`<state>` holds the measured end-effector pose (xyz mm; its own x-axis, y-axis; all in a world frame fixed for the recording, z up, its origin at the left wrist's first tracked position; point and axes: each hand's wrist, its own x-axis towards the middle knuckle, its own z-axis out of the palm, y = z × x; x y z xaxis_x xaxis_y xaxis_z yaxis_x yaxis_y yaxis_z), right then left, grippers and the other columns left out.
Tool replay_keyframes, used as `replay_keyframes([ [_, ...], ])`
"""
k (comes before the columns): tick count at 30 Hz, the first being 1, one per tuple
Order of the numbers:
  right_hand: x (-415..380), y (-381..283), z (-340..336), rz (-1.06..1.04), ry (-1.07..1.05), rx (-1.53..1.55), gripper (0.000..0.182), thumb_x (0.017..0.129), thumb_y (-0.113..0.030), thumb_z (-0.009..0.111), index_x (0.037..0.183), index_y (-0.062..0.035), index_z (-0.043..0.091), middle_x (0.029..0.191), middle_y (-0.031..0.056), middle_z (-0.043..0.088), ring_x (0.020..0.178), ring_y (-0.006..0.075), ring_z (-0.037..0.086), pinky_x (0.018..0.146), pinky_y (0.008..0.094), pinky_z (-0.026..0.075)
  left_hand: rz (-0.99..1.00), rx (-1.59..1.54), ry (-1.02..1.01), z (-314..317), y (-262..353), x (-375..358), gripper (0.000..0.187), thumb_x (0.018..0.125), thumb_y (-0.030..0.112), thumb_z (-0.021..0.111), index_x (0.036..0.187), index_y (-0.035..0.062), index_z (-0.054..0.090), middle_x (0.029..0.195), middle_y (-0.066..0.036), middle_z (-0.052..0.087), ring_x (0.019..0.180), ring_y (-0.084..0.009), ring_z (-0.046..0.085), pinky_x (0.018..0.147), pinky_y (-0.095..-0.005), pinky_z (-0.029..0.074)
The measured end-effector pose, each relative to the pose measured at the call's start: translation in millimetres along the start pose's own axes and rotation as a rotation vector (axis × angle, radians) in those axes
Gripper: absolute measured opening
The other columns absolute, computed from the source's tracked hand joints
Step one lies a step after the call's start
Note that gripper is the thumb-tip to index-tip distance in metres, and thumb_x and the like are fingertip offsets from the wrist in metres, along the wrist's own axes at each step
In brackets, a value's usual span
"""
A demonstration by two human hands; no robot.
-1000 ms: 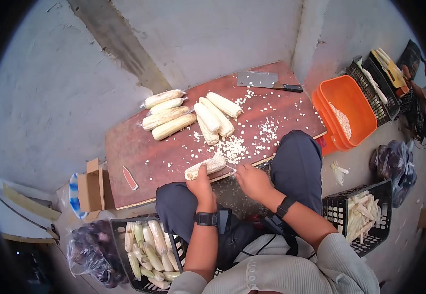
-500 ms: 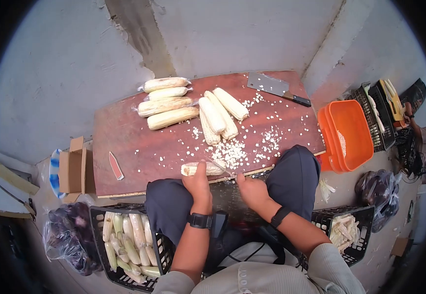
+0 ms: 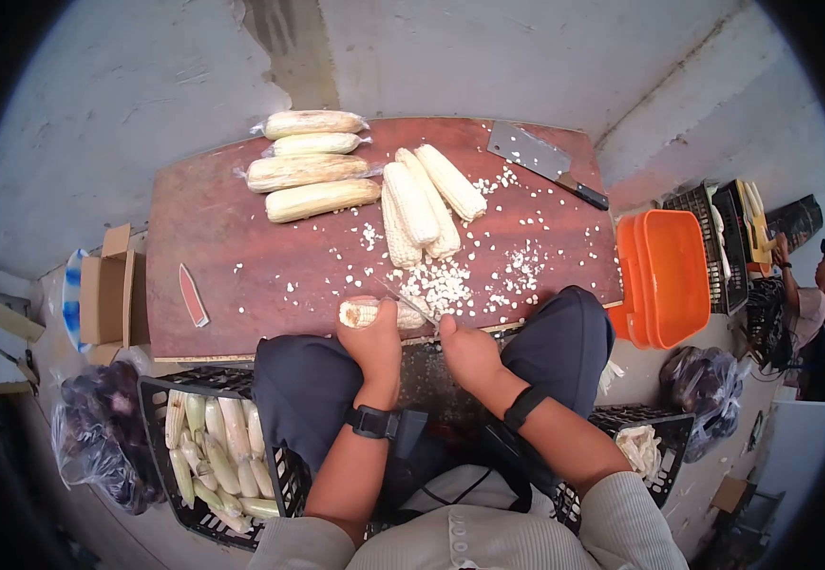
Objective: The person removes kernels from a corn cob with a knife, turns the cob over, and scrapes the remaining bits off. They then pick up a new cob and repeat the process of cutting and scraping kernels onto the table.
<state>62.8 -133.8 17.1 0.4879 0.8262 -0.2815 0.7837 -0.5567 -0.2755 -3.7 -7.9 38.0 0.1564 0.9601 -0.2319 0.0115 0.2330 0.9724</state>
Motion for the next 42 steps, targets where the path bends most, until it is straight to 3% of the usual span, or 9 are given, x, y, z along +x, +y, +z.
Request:
replay_keyframes([
  [9,13.7,-3.6,-8.4,0.075,0.008,0.168,0.018,0.091,-0.014,0.048,0.095,0.003,0.05,0.081,0.0232,0.064,0.075,0.0393,0.064,0.066,0.0476,0.051,-0.019,-0.033,-0.075,-11.2,-13.1,1.2,0.013,0.072,0.0,0.065,0.082,-0.0028,0.057,0.078,-0.005,0.06,0.069,-0.0123,0.055,0.062,-0.0289,0.046],
  [15,8.1,5.5,16.8,-0.055,0.209,0.567,0.024,0.091,-0.021,0.052,0.089,0.0033,0.053,0.08,0.0261,0.062,0.081,0.0441,0.061,0.072,0.0499,0.047,0.036,-0.09,-0.127,-21.3,-15.8,-7.4,0.014,0.075,0.001,0.064,0.087,-0.0054,0.06,0.083,-0.007,0.063,0.071,-0.014,0.058,0.063,-0.0297,0.048],
  [21,-18.1,-12.0,-20.0,0.206,-0.113,0.924,0.026,0.091,-0.022,0.051,0.091,0.0042,0.05,0.082,0.024,0.062,0.082,0.0428,0.061,0.07,0.0496,0.047,0.09,-0.115,-0.167,-29.2,-22.4,-8.0,0.012,0.079,0.006,0.065,0.089,-0.0003,0.061,0.08,-0.004,0.062,0.06,-0.0104,0.055,0.049,-0.0239,0.042],
  [24,-29.4,-15.7,-7.4,0.098,0.205,0.559,0.02,0.09,-0.016,0.05,0.095,0.0033,0.049,0.083,0.0233,0.063,0.08,0.0393,0.063,0.067,0.0484,0.049,0.122,-0.085,-0.151,-28.7,-18.0,-12.8,0.013,0.078,0.005,0.065,0.089,-0.0022,0.061,0.081,-0.005,0.063,0.064,-0.0118,0.056,0.054,-0.0261,0.044],
  [27,-42.7,-18.5,-8.3,0.017,0.301,0.312,0.017,0.087,-0.011,0.049,0.099,0.0011,0.047,0.084,0.0226,0.063,0.077,0.038,0.064,0.064,0.0476,0.05,0.108,-0.049,-0.123,-31.3,-22.7,-7.9,0.016,0.076,0.003,0.065,0.088,-0.0071,0.061,0.085,-0.007,0.065,0.073,-0.0153,0.059,0.067,-0.0309,0.048],
  [31,-60.5,-27.1,-16.4,0.033,0.236,0.09,0.014,0.082,-0.008,0.051,0.095,-0.0025,0.05,0.079,0.0176,0.064,0.073,0.0334,0.066,0.061,0.0424,0.053,0.087,-0.064,-0.114,-30.2,-21.1,-7.2,0.016,0.076,0.003,0.065,0.087,-0.0077,0.061,0.085,-0.008,0.065,0.074,-0.0156,0.059,0.069,-0.0318,0.049],
  [34,-62.1,-26.2,7.1,0.048,0.355,-0.035,0.018,0.092,-0.022,0.052,0.088,-0.005,0.05,0.067,0.0112,0.062,0.057,0.0258,0.065,0.05,0.0376,0.051,0.083,-0.001,-0.111,-30.3,-17.7,-9.0,0.017,0.076,0.003,0.065,0.088,-0.0076,0.061,0.085,-0.009,0.066,0.073,-0.0158,0.06,0.069,-0.0319,0.049],
  [38,-57.4,-26.9,8.9,0.101,0.248,-0.01,0.017,0.092,-0.021,0.051,0.087,-0.0042,0.05,0.067,0.0115,0.063,0.06,0.0261,0.066,0.052,0.0368,0.052,0.079,0.077,-0.117,-25.7,-7.5,-16.8,0.019,0.074,0.005,0.067,0.088,-0.0059,0.061,0.082,-0.009,0.066,0.071,-0.0163,0.06,0.068,-0.0319,0.049],
  [42,-42.1,-27.2,-12.6,0.12,0.102,0.053,0.011,0.087,-0.012,0.052,0.09,-0.0012,0.051,0.071,0.015,0.065,0.065,0.0291,0.067,0.055,0.0383,0.054,0.242,0.165,-0.121,-23.9,-14.3,-11.6,0.018,0.071,0.005,0.068,0.084,-0.0036,0.059,0.077,-0.009,0.064,0.068,-0.0162,0.059,0.067,-0.0319,0.048],
])
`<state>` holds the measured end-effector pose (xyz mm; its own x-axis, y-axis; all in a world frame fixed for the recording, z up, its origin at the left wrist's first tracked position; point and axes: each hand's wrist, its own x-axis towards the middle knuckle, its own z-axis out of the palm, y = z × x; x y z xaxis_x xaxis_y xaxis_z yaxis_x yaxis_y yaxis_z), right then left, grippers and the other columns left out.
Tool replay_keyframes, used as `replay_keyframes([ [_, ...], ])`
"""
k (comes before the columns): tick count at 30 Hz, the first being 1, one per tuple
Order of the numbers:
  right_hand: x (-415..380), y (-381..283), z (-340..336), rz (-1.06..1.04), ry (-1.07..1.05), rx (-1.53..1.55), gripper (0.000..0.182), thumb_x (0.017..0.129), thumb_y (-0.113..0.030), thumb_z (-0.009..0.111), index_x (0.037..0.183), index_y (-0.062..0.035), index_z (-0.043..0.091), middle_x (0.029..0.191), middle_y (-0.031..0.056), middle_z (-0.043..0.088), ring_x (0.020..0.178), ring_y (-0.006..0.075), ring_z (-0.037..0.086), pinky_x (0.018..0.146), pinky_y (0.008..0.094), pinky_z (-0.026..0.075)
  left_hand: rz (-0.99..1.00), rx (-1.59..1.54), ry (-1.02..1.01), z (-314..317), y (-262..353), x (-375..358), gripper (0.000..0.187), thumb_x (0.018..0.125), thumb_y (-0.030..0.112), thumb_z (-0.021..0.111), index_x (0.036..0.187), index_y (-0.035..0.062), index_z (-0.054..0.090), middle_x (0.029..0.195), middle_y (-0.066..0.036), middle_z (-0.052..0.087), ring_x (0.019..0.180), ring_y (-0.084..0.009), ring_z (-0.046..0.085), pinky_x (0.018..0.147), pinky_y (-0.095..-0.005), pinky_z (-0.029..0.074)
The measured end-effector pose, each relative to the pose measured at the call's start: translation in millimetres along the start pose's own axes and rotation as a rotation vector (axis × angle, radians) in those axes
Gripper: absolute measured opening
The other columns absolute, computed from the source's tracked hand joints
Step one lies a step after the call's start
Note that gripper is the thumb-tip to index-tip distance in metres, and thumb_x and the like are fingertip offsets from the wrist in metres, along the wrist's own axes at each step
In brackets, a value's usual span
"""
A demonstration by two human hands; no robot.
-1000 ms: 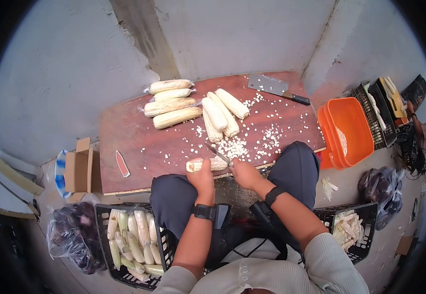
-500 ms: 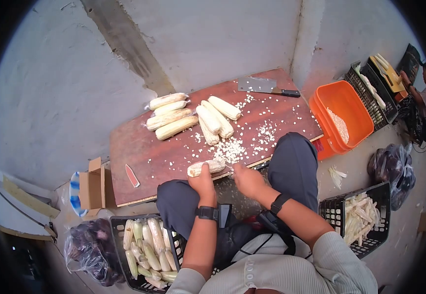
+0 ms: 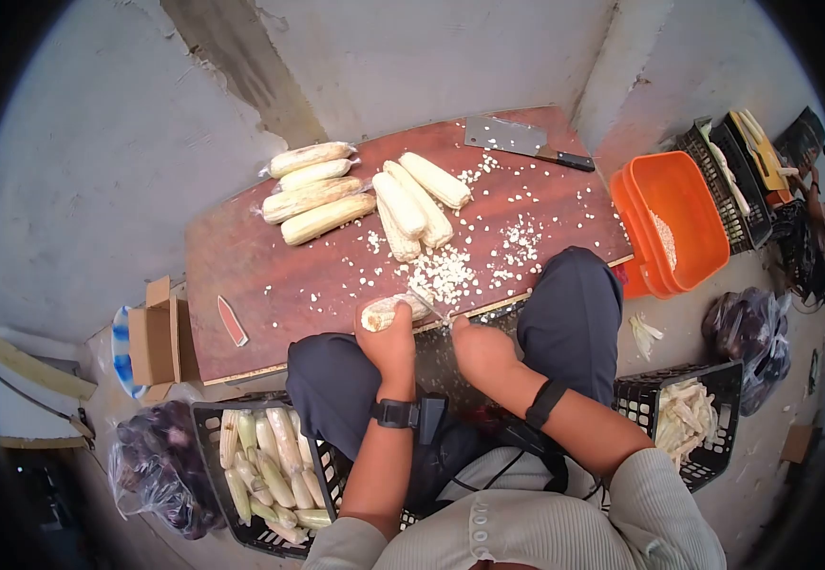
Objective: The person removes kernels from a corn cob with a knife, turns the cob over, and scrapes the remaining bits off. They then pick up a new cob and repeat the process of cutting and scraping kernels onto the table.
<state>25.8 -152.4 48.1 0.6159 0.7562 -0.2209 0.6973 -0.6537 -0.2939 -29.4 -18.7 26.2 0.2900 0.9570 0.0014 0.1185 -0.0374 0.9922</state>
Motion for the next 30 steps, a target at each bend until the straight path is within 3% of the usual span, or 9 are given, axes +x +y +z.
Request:
replay_keyframes([
  [4,18.4,3.2,-3.2,0.005,-0.111,0.014,0.014,0.081,-0.005,0.051,0.093,0.0018,0.051,0.073,0.0169,0.066,0.069,0.0322,0.068,0.058,0.041,0.054,-0.019,0.046,0.004,3.0,-0.6,5.7,0.017,0.071,0.004,0.068,0.082,-0.0026,0.058,0.075,-0.009,0.063,0.068,-0.0154,0.058,0.065,-0.0318,0.048],
  [7,25.2,8.4,0.6,-0.01,-0.095,0.113,0.016,0.088,-0.009,0.045,0.093,0.0041,0.053,0.075,0.0223,0.065,0.07,0.0367,0.067,0.061,0.0464,0.053,-0.041,0.054,-0.008,6.2,2.7,8.1,0.017,0.071,0.004,0.067,0.082,-0.0027,0.057,0.074,-0.008,0.062,0.067,-0.015,0.057,0.065,-0.0314,0.047],
  [13,46.5,9.4,15.4,-0.069,-0.01,0.138,0.015,0.084,-0.008,0.053,0.094,0.0028,0.05,0.073,0.0199,0.065,0.068,0.0365,0.066,0.059,0.0442,0.052,0.024,0.047,-0.003,5.8,-7.4,8.9,0.015,0.072,0.002,0.067,0.082,-0.0038,0.057,0.075,-0.008,0.062,0.066,-0.014,0.057,0.063,-0.0302,0.047],
  [19,50.3,26.7,35.8,-0.11,0.096,0.506,0.028,0.095,-0.024,0.048,0.09,0.0038,0.052,0.076,0.0241,0.062,0.075,0.0415,0.061,0.067,0.0461,0.047,-0.068,-0.076,-0.012,4.4,6.6,1.7,0.015,0.074,0.002,0.065,0.085,-0.0071,0.06,0.081,-0.008,0.065,0.07,-0.0142,0.06,0.065,-0.0302,0.049],
  [23,47.9,26.9,49.5,-0.069,0.079,0.784,0.031,0.095,-0.028,0.051,0.085,0.0018,0.053,0.076,0.0224,0.061,0.074,0.041,0.059,0.065,0.0459,0.044,-0.071,-0.105,-0.024,-1.3,5.4,-0.6,0.015,0.076,0.002,0.064,0.087,-0.009,0.062,0.082,-0.009,0.066,0.071,-0.0156,0.061,0.065,-0.0314,0.049],
  [26,38.3,23.6,53.9,0.013,0.069,0.948,0.033,0.095,-0.03,0.05,0.085,0.0014,0.052,0.075,0.023,0.059,0.073,0.0423,0.057,0.065,0.0473,0.043,0.01,-0.052,-0.036,-5.5,-6.0,0.0,0.013,0.079,0.008,0.063,0.086,-0.003,0.061,0.074,-0.004,0.062,0.057,-0.0101,0.053,0.049,-0.0269,0.041],
  [30,20.7,23.5,37.3,0.146,0.215,0.901,0.034,0.096,-0.032,0.047,0.087,0.0002,0.052,0.076,0.0229,0.06,0.074,0.0427,0.058,0.066,0.0478,0.043,-0.07,-0.146,0.013,-9.3,-4.2,0.8,0.012,0.08,0.01,0.064,0.085,-0.0004,0.061,0.071,-0.004,0.06,0.054,-0.0093,0.052,0.047,-0.0253,0.04],
])
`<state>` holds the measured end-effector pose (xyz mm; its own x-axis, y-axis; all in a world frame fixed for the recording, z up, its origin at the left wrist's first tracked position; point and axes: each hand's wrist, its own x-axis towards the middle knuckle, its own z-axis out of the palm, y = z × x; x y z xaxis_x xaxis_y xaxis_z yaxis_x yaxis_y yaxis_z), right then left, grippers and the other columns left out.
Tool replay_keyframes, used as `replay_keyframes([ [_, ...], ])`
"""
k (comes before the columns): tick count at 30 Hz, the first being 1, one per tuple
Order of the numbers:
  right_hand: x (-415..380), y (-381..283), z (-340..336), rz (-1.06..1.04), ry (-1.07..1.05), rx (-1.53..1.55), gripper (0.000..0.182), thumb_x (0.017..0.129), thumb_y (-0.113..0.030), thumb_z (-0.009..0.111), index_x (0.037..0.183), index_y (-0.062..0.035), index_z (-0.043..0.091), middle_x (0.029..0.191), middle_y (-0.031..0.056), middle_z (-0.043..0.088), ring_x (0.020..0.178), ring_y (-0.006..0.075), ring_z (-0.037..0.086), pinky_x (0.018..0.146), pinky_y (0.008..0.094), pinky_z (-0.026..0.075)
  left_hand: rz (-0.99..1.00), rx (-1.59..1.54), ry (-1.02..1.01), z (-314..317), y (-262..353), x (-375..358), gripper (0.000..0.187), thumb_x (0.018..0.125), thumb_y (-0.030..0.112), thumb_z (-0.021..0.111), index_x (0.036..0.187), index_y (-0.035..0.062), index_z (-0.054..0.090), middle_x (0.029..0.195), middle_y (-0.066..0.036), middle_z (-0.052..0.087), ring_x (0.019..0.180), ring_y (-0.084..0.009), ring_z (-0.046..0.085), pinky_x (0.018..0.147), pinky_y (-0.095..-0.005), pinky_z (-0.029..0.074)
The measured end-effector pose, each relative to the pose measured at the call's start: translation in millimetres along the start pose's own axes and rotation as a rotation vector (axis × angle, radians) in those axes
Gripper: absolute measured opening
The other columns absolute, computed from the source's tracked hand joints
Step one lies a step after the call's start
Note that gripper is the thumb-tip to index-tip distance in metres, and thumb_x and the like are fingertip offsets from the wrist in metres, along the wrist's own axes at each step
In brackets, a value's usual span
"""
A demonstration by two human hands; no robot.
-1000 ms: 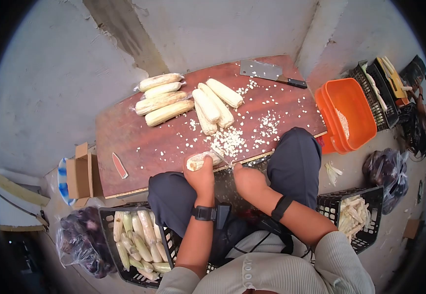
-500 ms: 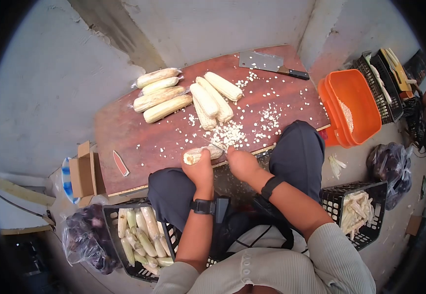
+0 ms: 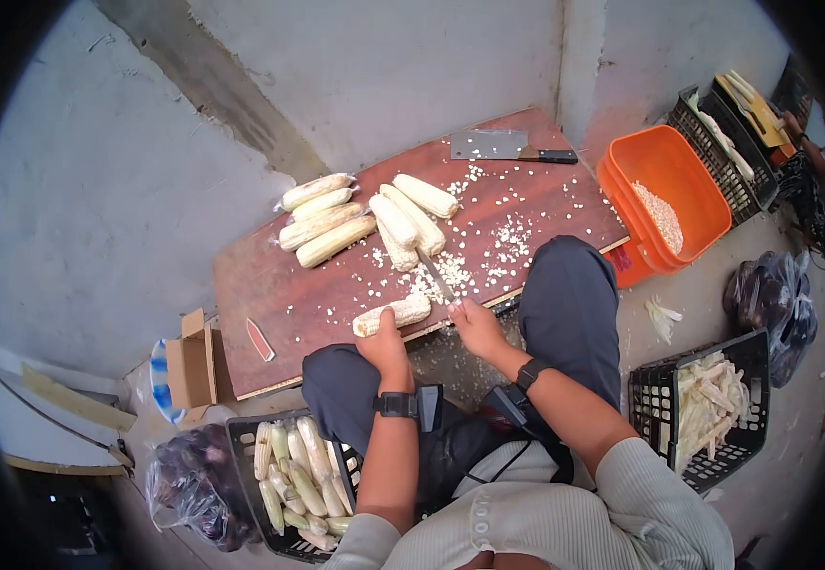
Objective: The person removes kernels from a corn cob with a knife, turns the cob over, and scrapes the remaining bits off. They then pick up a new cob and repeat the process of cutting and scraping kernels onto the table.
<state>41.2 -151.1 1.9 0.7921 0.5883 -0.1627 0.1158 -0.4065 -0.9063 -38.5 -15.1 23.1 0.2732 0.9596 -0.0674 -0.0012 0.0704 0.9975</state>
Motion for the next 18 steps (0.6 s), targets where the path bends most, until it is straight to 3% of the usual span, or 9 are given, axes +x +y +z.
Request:
replay_keyframes([
  [2,-2.9,3.4,-5.9,0.003,0.05,-0.067,0.032,0.096,-0.033,0.045,0.092,-0.0017,0.051,0.079,0.0227,0.061,0.077,0.0431,0.059,0.068,0.0504,0.043,0.007,-0.024,0.016,-1.9,3.7,0.1,0.012,0.082,0.011,0.064,0.086,0.0007,0.06,0.072,-0.004,0.06,0.053,-0.0084,0.051,0.045,-0.0239,0.038],
  [5,-11.4,-2.7,-18.2,-0.012,-0.055,-0.302,0.029,0.095,-0.031,0.045,0.096,-0.0027,0.051,0.082,0.0233,0.061,0.08,0.0438,0.059,0.071,0.052,0.044,-0.043,-0.196,0.043,-4.8,18.8,0.0,0.012,0.083,0.012,0.063,0.088,0.0016,0.058,0.074,-0.003,0.059,0.052,-0.0072,0.048,0.044,-0.022,0.036],
  [9,-14.3,4.7,-4.8,-0.271,-0.073,-0.439,0.028,0.093,-0.032,0.05,0.09,-0.0039,0.054,0.083,0.0205,0.062,0.08,0.0385,0.061,0.069,0.0488,0.047,-0.031,-0.267,0.145,-5.1,35.0,-1.0,0.01,0.085,0.011,0.06,0.089,0.0023,0.057,0.076,-0.002,0.058,0.052,-0.0068,0.047,0.043,-0.0206,0.035],
  [13,-7.0,-2.2,4.1,-0.169,-0.122,-0.551,0.026,0.091,-0.029,0.053,0.09,-0.0037,0.056,0.085,0.0187,0.063,0.08,0.0366,0.062,0.07,0.0467,0.049,-0.03,-0.261,0.149,-4.9,30.7,3.7,0.013,0.084,0.011,0.06,0.092,0.0005,0.058,0.078,-0.004,0.059,0.052,-0.0068,0.046,0.043,-0.0201,0.035],
  [18,19.1,12.6,-18.7,-0.118,0.016,-0.683,0.027,0.091,-0.027,0.053,0.091,-0.0008,0.056,0.083,0.0192,0.064,0.077,0.0366,0.064,0.068,0.0473,0.05,-0.077,-0.335,0.144,-6.3,37.9,1.0,0.013,0.083,0.008,0.063,0.092,-0.0005,0.059,0.078,-0.003,0.061,0.054,-0.0059,0.047,0.045,-0.0213,0.035],
])
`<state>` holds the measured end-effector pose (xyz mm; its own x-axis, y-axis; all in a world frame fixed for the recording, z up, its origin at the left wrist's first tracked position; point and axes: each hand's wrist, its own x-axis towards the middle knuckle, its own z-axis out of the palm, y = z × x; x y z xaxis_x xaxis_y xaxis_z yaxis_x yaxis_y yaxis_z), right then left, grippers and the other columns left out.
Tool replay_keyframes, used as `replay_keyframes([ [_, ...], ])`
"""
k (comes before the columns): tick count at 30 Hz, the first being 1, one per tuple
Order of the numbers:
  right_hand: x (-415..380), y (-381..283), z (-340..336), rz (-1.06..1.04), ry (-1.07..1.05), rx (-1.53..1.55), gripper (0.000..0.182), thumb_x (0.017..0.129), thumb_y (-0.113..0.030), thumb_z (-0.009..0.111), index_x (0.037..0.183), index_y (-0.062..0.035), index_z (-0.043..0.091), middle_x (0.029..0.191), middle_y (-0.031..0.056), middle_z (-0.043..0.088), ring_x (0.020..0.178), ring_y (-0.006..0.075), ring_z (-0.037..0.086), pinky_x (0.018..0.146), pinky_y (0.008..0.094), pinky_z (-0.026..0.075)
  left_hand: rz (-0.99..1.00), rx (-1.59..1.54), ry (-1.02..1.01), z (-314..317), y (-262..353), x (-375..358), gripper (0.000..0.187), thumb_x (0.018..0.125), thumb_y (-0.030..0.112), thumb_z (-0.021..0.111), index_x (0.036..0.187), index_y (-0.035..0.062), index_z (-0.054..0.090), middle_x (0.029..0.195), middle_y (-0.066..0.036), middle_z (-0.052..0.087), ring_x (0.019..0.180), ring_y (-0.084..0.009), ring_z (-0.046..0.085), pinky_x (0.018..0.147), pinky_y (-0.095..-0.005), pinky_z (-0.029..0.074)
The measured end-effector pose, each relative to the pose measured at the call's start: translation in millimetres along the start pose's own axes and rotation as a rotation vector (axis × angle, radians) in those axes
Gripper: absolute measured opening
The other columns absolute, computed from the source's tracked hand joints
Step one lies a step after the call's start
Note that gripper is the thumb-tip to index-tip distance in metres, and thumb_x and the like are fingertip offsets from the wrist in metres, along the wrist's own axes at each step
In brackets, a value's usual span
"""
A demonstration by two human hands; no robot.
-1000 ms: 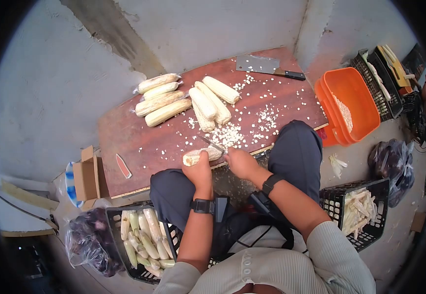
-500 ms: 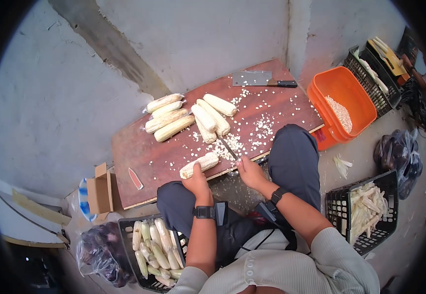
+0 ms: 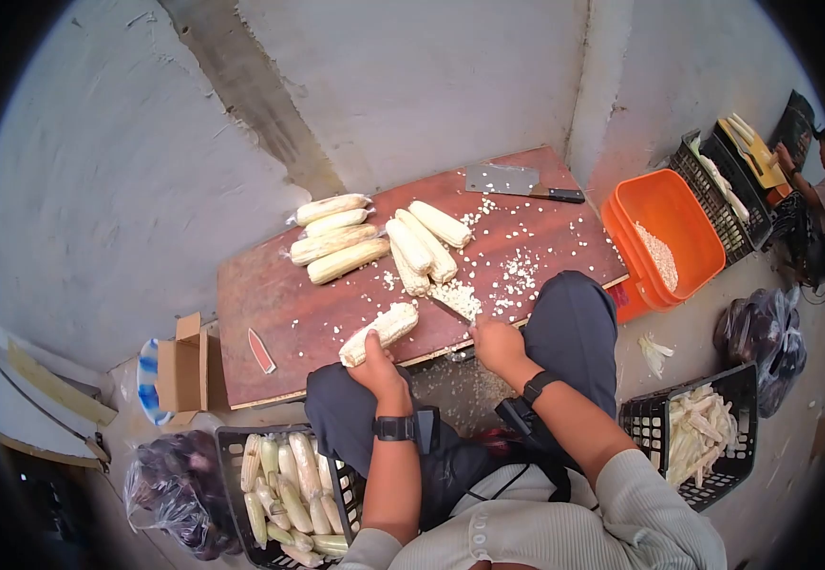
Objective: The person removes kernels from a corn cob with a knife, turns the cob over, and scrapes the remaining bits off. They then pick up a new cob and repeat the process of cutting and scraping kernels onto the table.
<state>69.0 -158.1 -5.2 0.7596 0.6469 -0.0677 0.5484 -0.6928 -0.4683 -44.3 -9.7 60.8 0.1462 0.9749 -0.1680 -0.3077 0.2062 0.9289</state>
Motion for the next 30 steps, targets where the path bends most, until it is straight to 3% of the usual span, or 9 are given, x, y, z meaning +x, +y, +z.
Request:
replay_keyframes([
  [2,7.3,5.5,-9.0,0.017,0.015,-0.092,0.026,0.09,-0.026,0.053,0.092,0.0006,0.056,0.08,0.0195,0.065,0.074,0.0365,0.064,0.065,0.0466,0.05,-0.018,-0.025,-0.026,-0.3,-0.1,0.4,0.014,0.083,0.007,0.063,0.093,-0.0014,0.059,0.079,-0.003,0.061,0.055,-0.0067,0.048,0.047,-0.0221,0.037],
  [5,5.7,1.9,-26.0,-0.117,-0.011,-0.091,0.026,0.09,-0.02,0.05,0.101,0.0026,0.054,0.076,0.0219,0.064,0.071,0.037,0.065,0.062,0.0451,0.052,-0.003,-0.038,-0.08,-4.0,-9.4,4.3,0.016,0.082,0.004,0.063,0.095,-0.0031,0.06,0.082,-0.005,0.063,0.061,-0.0106,0.054,0.054,-0.0257,0.044],
  [10,-20.4,-31.6,-54.0,-0.082,0.075,0.011,0.02,0.09,-0.021,0.054,0.09,-0.0014,0.05,0.07,0.0218,0.061,0.062,0.0396,0.061,0.056,0.0487,0.048,0.022,0.126,-0.137,-7.0,-28.5,5.1,0.017,0.079,0.003,0.066,0.092,-0.0059,0.061,0.088,-0.009,0.066,0.076,-0.0172,0.062,0.071,-0.0323,0.05],
  [16,-37.0,-46.4,-35.4,-0.308,0.177,-0.033,0.019,0.09,-0.02,0.056,0.087,-0.0032,0.047,0.068,0.0187,0.06,0.057,0.0365,0.06,0.051,0.0448,0.048,0.11,0.454,-0.206,1.0,-33.1,-2.8,0.024,0.075,0.013,0.073,0.084,-0.0055,0.06,0.082,-0.011,0.065,0.074,-0.0186,0.06,0.069,-0.0337,0.047],
  [19,-36.1,-37.1,-24.9,-0.247,0.011,-0.125,0.022,0.092,-0.024,0.053,0.087,-0.003,0.047,0.068,0.0185,0.061,0.057,0.0356,0.061,0.051,0.0448,0.048,0.093,0.424,-0.146,2.0,-36.0,0.9,0.027,0.075,0.016,0.074,0.083,-0.0052,0.059,0.079,-0.013,0.064,0.07,-0.0222,0.06,0.067,-0.0364,0.046],
  [23,-41.7,-24.8,-10.9,-0.22,-0.025,-0.173,0.024,0.094,-0.025,0.05,0.088,-0.0026,0.046,0.068,0.0185,0.061,0.057,0.0363,0.061,0.051,0.045,0.049,0.036,0.334,-0.079,8.0,-35.8,6.1,0.029,0.074,0.017,0.073,0.084,-0.0051,0.058,0.08,-0.016,0.064,0.07,-0.0243,0.06,0.068,-0.0373,0.046],
  [30,-28.4,-17.0,3.0,-0.204,-0.082,-0.257,0.023,0.094,-0.024,0.05,0.087,-0.0026,0.045,0.065,0.0178,0.061,0.056,0.0371,0.061,0.052,0.0459,0.05,0.096,0.546,-0.06,20.2,-37.4,8.2,0.029,0.067,0.016,0.071,0.085,-0.0028,0.059,0.087,-0.019,0.062,0.08,-0.0383,0.06,0.073,-0.0434,0.046],
])
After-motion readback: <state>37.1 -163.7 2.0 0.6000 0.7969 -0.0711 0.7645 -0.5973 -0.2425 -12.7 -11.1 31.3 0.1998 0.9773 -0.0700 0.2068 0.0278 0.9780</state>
